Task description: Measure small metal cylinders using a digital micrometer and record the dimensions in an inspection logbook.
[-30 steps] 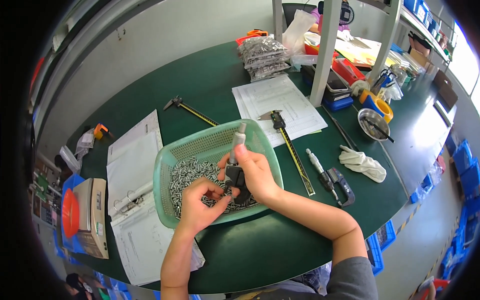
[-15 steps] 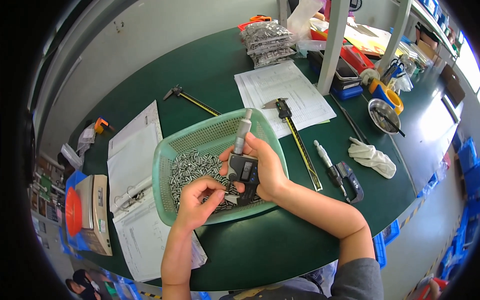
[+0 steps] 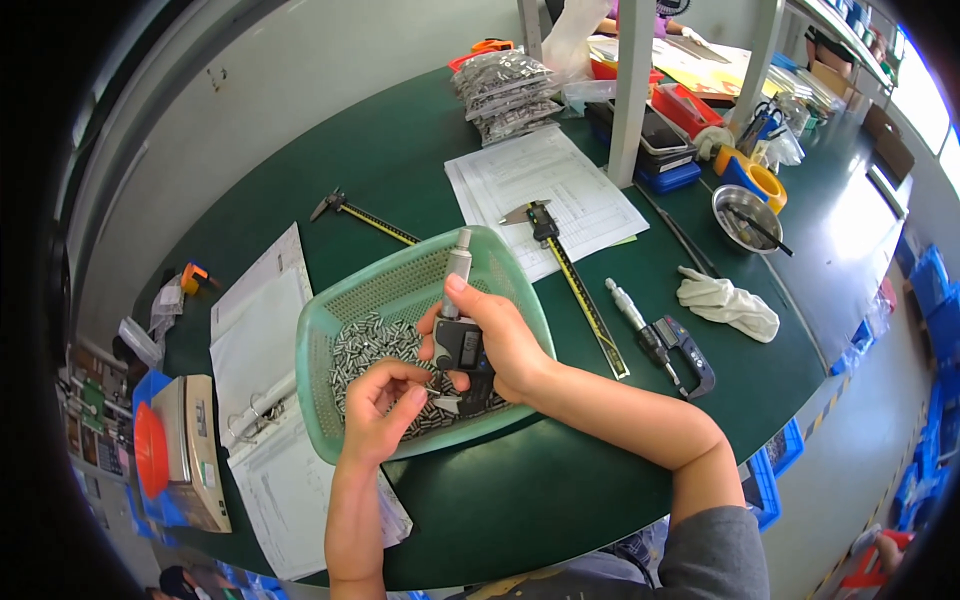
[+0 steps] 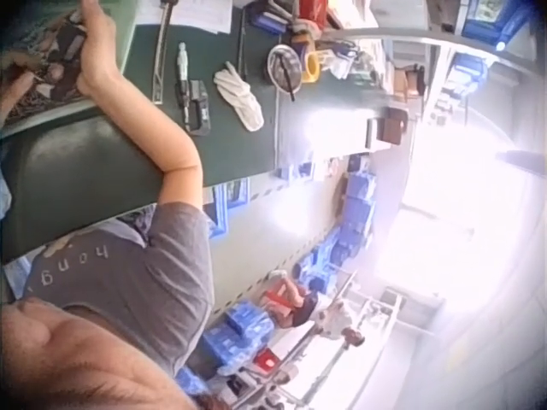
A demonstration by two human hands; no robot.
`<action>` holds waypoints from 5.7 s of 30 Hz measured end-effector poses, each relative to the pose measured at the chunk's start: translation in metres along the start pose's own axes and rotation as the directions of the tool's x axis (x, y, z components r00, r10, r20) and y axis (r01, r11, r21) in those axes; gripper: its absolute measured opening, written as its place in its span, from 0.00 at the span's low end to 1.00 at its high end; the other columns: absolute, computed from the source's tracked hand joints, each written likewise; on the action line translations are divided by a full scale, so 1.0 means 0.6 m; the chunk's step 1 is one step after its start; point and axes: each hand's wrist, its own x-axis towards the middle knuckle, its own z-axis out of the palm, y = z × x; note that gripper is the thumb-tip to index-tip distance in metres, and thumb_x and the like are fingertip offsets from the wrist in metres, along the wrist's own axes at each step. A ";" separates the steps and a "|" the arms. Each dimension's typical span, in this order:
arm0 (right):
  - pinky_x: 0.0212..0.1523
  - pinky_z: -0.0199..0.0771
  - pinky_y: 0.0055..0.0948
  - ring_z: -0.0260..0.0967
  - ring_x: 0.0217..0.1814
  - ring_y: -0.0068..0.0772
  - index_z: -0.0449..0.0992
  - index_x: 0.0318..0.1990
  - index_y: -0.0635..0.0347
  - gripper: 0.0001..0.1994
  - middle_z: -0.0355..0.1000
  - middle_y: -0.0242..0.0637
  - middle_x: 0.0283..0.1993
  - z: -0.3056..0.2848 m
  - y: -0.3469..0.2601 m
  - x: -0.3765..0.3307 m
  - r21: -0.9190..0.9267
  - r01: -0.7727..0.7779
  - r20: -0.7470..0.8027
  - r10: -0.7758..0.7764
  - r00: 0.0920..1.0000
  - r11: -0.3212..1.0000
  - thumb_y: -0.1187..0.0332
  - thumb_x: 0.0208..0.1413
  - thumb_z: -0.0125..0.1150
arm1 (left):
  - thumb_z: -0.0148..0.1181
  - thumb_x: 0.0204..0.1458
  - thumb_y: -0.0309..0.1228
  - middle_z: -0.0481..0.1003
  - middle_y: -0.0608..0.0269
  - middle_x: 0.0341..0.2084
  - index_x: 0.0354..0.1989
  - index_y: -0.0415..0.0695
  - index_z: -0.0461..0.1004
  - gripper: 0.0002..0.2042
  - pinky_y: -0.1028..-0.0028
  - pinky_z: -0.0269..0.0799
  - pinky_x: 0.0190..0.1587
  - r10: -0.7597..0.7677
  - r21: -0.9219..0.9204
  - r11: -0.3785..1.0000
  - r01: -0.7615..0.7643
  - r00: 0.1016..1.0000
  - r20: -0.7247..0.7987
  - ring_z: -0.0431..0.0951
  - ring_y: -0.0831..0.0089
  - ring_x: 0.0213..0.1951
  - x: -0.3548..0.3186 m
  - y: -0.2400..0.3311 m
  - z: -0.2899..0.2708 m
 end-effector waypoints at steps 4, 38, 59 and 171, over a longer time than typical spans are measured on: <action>0.12 0.62 0.22 0.62 0.13 0.27 0.68 0.33 0.65 0.28 0.70 0.41 0.23 0.002 -0.003 -0.004 -0.039 0.021 -0.051 -0.023 0.998 0.999 0.47 0.58 0.29 | 0.59 0.41 0.25 0.69 0.65 0.23 0.26 0.37 0.71 0.06 0.81 0.65 0.29 0.041 0.118 0.992 -0.043 0.999 0.021 0.69 0.80 0.25 0.003 -0.006 0.003; 0.28 0.64 0.43 0.65 0.32 0.50 0.65 0.30 0.58 0.14 0.63 0.44 0.33 -0.308 -0.072 -0.192 -0.574 -0.659 -0.100 -0.757 0.646 -0.487 0.56 0.49 0.51 | 0.51 0.44 0.52 0.67 0.61 0.19 0.16 0.40 0.72 0.24 0.70 0.66 0.25 0.376 0.884 0.345 -0.315 0.909 0.177 0.69 0.66 0.26 -0.034 -0.012 0.029; 0.35 0.64 0.36 0.67 0.35 0.38 0.73 0.26 0.57 0.15 0.67 0.37 0.27 -0.262 -0.133 -0.126 -0.689 -0.483 -0.060 -0.621 0.782 -0.541 0.54 0.45 0.53 | 0.57 0.35 0.40 0.61 0.60 0.18 0.12 0.42 0.59 0.17 0.65 0.58 0.21 0.485 0.823 0.515 -0.240 0.873 -0.049 0.63 0.63 0.20 0.044 -0.011 0.003; 0.19 0.56 0.16 0.53 0.20 0.18 0.57 0.28 0.56 0.17 0.53 0.28 0.20 -0.130 -0.035 -0.198 -0.620 0.393 0.042 -0.471 0.881 0.679 0.52 0.53 0.50 | 0.50 0.35 0.28 0.60 0.63 0.21 0.16 0.42 0.62 0.05 0.76 0.58 0.27 0.332 0.554 0.659 -0.509 0.857 0.394 0.61 0.71 0.26 -0.280 -0.043 0.055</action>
